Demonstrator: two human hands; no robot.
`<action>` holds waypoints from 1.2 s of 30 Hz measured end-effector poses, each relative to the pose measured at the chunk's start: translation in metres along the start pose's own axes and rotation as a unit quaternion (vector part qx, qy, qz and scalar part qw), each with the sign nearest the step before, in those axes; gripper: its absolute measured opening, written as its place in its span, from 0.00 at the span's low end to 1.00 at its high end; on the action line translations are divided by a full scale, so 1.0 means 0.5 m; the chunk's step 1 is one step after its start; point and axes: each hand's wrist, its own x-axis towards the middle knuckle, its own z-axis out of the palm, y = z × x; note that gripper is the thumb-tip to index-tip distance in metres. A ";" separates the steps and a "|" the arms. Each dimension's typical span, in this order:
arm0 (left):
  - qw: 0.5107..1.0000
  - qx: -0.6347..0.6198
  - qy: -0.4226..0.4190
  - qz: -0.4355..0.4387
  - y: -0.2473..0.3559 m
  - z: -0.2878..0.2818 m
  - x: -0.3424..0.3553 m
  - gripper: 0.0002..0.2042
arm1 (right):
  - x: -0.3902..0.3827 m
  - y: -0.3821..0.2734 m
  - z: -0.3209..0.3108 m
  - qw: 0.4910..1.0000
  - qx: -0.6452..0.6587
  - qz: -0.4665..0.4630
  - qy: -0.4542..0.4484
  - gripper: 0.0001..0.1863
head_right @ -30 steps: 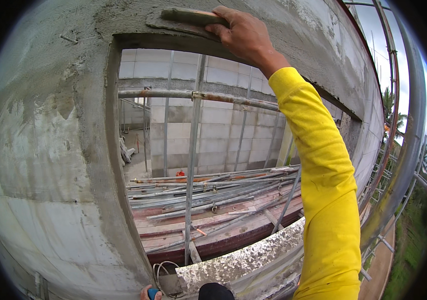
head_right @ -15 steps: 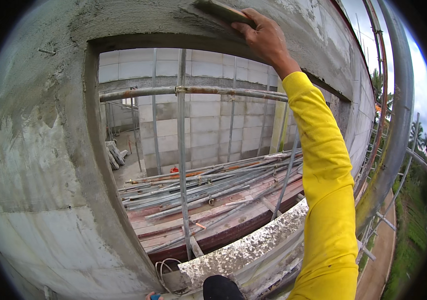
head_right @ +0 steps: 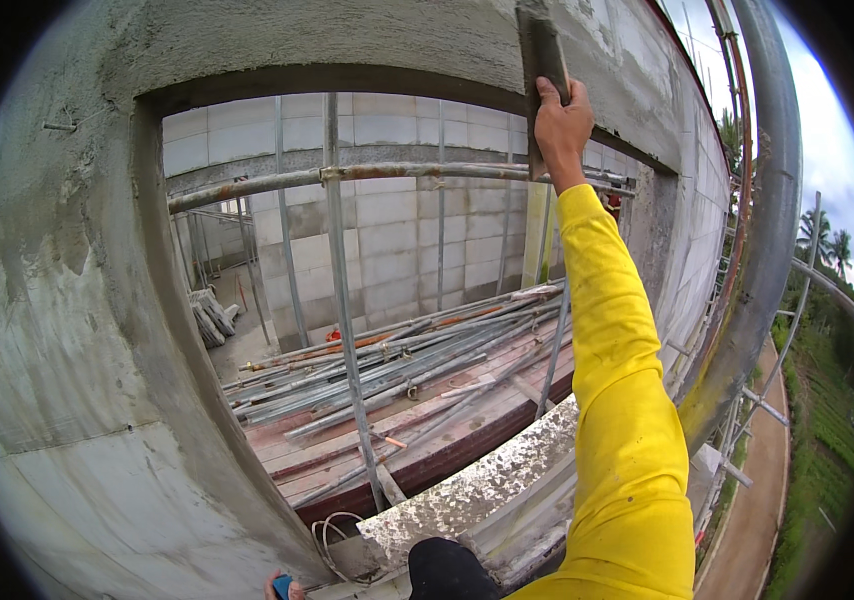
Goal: The person smooths a freshly plastered wall using a trowel and a sponge, working on the upper section of a window opening. They repeatedly scrape and wipe the surface to even out the plaster and clean the tool.
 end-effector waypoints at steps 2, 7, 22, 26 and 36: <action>0.992 0.060 0.060 0.092 0.095 -0.058 0.047 0.24 | -0.071 0.035 -0.017 0.936 0.261 0.207 0.116 0.12; 0.960 0.141 0.103 0.218 0.236 -0.205 0.158 0.25 | -0.135 0.119 0.073 0.657 0.569 0.492 0.036 0.09; 0.956 0.056 0.265 -0.111 -0.041 -0.371 -0.220 0.22 | -0.272 -0.427 0.340 0.486 0.705 0.514 0.046 0.12; 0.917 0.255 0.304 0.023 -0.069 -0.382 -0.233 0.25 | -0.320 -0.513 0.375 0.471 0.709 0.524 0.004 0.12; 0.849 0.295 0.363 -0.245 -0.140 -0.428 -0.384 0.30 | -0.185 -0.223 0.268 0.557 0.683 0.458 0.117 0.11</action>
